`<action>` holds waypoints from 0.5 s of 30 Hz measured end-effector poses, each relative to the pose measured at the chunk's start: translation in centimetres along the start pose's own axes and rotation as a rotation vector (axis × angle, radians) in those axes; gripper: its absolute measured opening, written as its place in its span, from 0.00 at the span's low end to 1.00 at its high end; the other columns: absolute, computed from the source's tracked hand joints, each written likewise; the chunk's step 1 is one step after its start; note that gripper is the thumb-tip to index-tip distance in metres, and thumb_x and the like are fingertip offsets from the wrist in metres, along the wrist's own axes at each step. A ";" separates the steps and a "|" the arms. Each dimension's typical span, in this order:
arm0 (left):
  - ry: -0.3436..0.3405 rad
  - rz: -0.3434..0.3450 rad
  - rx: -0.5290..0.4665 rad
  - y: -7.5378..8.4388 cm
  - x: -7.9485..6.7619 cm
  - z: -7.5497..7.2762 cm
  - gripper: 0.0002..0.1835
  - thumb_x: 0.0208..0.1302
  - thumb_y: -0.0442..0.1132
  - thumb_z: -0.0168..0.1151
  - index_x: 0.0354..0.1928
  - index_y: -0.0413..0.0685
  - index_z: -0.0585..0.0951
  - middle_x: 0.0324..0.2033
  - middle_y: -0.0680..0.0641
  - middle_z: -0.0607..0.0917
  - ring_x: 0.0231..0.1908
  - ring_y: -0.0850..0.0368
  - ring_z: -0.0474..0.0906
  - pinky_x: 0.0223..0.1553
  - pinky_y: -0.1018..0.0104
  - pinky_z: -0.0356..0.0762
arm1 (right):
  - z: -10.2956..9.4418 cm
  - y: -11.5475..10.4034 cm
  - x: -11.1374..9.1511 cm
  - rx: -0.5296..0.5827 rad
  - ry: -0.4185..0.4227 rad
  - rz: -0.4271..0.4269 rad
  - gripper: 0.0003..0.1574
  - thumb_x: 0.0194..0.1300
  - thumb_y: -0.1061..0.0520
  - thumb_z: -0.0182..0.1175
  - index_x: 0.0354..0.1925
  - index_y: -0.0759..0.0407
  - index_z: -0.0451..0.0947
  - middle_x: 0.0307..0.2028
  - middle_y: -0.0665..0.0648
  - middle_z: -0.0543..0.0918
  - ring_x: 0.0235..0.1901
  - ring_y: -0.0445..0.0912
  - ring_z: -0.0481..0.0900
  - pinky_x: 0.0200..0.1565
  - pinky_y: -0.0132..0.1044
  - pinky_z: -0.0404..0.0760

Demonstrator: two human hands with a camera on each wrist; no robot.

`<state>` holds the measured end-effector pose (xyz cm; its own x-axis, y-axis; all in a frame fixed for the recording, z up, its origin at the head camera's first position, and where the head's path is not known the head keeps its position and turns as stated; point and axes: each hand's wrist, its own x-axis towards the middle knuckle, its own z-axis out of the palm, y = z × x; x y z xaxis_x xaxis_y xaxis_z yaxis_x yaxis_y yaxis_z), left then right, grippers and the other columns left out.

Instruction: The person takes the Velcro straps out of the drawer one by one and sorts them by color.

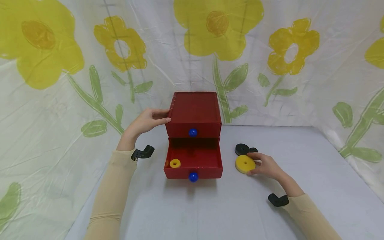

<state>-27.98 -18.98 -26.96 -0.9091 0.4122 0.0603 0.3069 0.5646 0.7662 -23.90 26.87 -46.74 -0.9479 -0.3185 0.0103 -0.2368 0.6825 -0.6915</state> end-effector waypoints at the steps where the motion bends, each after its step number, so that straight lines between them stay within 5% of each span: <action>1: 0.000 0.001 0.001 0.0 0.0 0.0 0.28 0.66 0.42 0.59 0.65 0.38 0.69 0.60 0.39 0.76 0.60 0.46 0.73 0.62 0.49 0.69 | 0.0 0.0 0.0 0.001 0.000 -0.002 0.49 0.44 0.56 0.76 0.61 0.71 0.68 0.61 0.70 0.71 0.61 0.63 0.68 0.57 0.50 0.73; 15: -0.005 -0.004 -0.002 -0.1 0.0 0.0 0.28 0.66 0.42 0.60 0.65 0.38 0.69 0.60 0.39 0.76 0.60 0.46 0.72 0.62 0.48 0.68 | -0.5 0.1 -0.2 0.020 -0.001 -0.052 0.46 0.46 0.55 0.75 0.60 0.71 0.69 0.59 0.69 0.73 0.60 0.62 0.70 0.57 0.50 0.74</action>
<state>-28.07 -19.07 -27.03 -0.9088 0.4136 0.0544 0.3029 0.5644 0.7679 -23.82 27.31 -46.48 -0.9342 -0.3538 0.0461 -0.2817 0.6520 -0.7040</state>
